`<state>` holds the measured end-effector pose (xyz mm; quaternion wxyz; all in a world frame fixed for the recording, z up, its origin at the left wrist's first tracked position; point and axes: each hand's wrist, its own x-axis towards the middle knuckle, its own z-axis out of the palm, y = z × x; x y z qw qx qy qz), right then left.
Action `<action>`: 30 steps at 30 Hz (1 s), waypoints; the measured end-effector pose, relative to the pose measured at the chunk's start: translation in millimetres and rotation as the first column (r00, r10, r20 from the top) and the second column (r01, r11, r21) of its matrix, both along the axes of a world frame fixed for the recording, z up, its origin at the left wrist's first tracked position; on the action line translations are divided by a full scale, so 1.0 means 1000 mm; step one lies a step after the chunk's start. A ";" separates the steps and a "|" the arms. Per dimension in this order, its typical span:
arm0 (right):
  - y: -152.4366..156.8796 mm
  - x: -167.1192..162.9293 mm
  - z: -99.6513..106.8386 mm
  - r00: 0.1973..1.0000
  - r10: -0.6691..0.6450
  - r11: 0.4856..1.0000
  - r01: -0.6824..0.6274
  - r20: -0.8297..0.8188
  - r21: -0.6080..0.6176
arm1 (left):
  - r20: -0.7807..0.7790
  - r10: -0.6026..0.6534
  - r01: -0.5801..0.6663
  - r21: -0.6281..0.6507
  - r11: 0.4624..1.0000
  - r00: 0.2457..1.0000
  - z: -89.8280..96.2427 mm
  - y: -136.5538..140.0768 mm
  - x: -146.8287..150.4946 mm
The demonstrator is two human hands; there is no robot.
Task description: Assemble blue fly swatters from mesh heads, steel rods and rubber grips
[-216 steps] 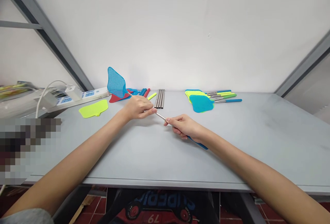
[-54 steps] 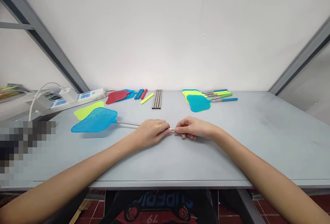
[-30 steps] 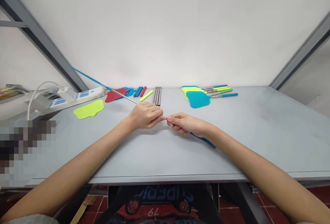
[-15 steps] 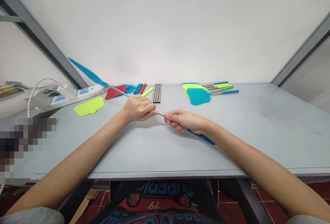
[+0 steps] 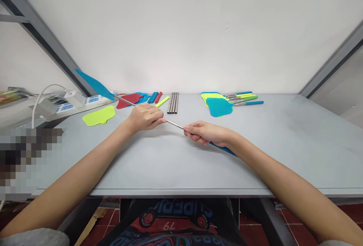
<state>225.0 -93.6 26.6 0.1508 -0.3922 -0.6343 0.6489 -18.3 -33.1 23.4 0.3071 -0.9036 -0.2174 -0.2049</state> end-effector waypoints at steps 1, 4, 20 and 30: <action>0.000 0.001 0.000 1.000 -0.002 1.000 0.002 0.006 -0.001 | 0.008 -0.002 0.002 -0.011 1.000 1.000 0.000 0.001 -0.001; 0.001 0.002 0.001 1.000 -0.005 1.000 0.005 0.027 0.000 | 0.010 0.023 -0.023 -0.031 0.999 1.000 0.000 0.003 -0.004; 0.005 0.014 0.005 0.994 0.019 0.998 -0.025 0.111 0.053 | 0.015 0.053 -0.053 0.001 0.999 0.998 -0.004 0.004 -0.005; 0.009 0.037 0.013 0.990 0.070 0.991 -0.083 0.122 0.106 | 0.167 0.110 -0.091 -0.120 0.989 0.980 0.018 -0.026 0.018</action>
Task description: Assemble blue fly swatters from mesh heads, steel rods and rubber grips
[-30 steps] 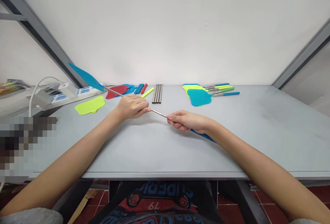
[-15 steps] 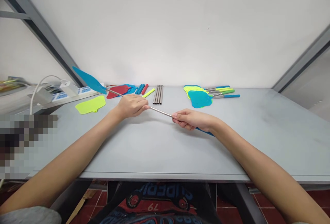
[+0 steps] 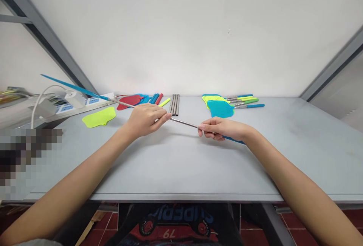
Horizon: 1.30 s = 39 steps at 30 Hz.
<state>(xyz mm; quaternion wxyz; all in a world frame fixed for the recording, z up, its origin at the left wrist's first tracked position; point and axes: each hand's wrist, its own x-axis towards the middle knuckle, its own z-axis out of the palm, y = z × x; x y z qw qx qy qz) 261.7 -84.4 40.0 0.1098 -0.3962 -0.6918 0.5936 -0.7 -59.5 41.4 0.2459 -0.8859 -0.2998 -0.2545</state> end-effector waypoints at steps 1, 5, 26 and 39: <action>0.001 0.003 0.001 1.000 0.007 1.000 -0.007 0.017 0.005 | 0.001 0.004 -0.004 -0.028 1.000 1.000 0.000 -0.001 0.001; 0.003 0.010 0.002 0.995 0.038 0.999 -0.041 0.096 0.022 | -0.007 0.041 -0.042 -0.118 0.992 0.999 -0.002 0.001 -0.002; -0.012 -0.011 -0.004 0.991 -0.058 0.992 0.043 0.118 0.121 | -0.030 -0.053 0.044 -0.247 0.968 0.998 -0.023 -0.030 0.035; -0.018 -0.021 -0.013 0.998 0.011 1.000 -0.012 0.069 0.014 | -0.128 -0.112 0.050 -0.410 0.911 0.985 -0.031 -0.051 0.052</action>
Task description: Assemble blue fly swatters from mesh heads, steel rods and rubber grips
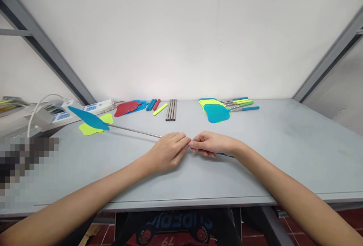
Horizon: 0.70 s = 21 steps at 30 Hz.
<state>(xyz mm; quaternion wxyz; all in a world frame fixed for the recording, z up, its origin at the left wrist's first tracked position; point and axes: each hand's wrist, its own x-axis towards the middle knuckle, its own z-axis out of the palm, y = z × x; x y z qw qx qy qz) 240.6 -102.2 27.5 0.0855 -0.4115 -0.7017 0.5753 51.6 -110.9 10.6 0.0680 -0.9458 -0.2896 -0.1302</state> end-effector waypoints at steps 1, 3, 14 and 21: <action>0.000 0.000 -0.001 1.000 0.004 1.000 -0.004 -0.008 -0.010 | -0.011 0.002 -0.002 -0.008 1.000 1.000 -0.001 0.000 0.000; 0.001 0.000 -0.003 0.999 0.013 0.999 -0.014 -0.034 -0.028 | -0.029 0.001 -0.002 -0.017 1.000 1.000 -0.004 0.002 0.000; 0.004 0.001 -0.009 0.988 0.098 0.980 -0.118 -0.123 -0.163 | -0.041 -0.017 0.017 -0.010 1.000 0.999 -0.008 0.004 -0.001; 0.006 0.002 -0.010 0.987 0.098 0.979 -0.119 -0.130 -0.166 | -0.034 -0.028 0.029 0.010 1.000 0.999 -0.008 0.006 -0.001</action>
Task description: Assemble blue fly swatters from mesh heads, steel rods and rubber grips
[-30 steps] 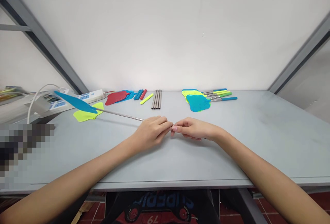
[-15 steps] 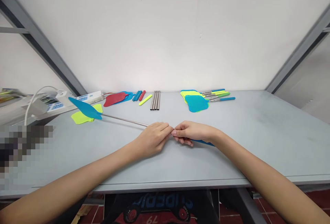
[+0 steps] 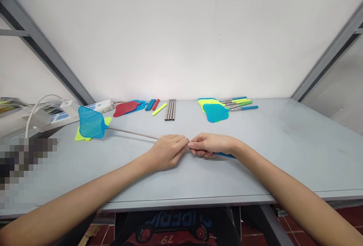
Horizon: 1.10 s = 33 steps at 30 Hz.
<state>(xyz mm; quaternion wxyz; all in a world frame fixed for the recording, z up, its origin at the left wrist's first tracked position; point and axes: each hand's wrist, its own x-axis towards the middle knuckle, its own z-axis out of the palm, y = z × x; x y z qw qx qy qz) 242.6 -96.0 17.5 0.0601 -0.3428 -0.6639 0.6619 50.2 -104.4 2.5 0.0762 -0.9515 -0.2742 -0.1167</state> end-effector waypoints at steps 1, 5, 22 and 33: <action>0.000 0.000 -0.001 1.000 -0.004 1.000 0.004 0.000 0.002 | -0.001 -0.001 0.001 0.004 1.000 1.000 0.000 0.000 0.000; 0.001 0.000 -0.002 1.000 -0.005 1.000 0.005 -0.007 -0.003 | 0.005 -0.002 0.002 0.027 1.000 1.000 0.000 0.001 0.000; -0.016 -0.026 0.009 0.955 -0.282 0.959 0.280 -0.090 -0.030 | 0.034 -0.227 0.192 0.425 0.885 0.973 0.019 0.045 -0.015; -0.014 -0.020 0.014 0.968 -0.235 0.972 0.233 -0.085 -0.026 | 0.019 -0.193 0.156 0.511 0.845 0.981 0.028 0.050 -0.030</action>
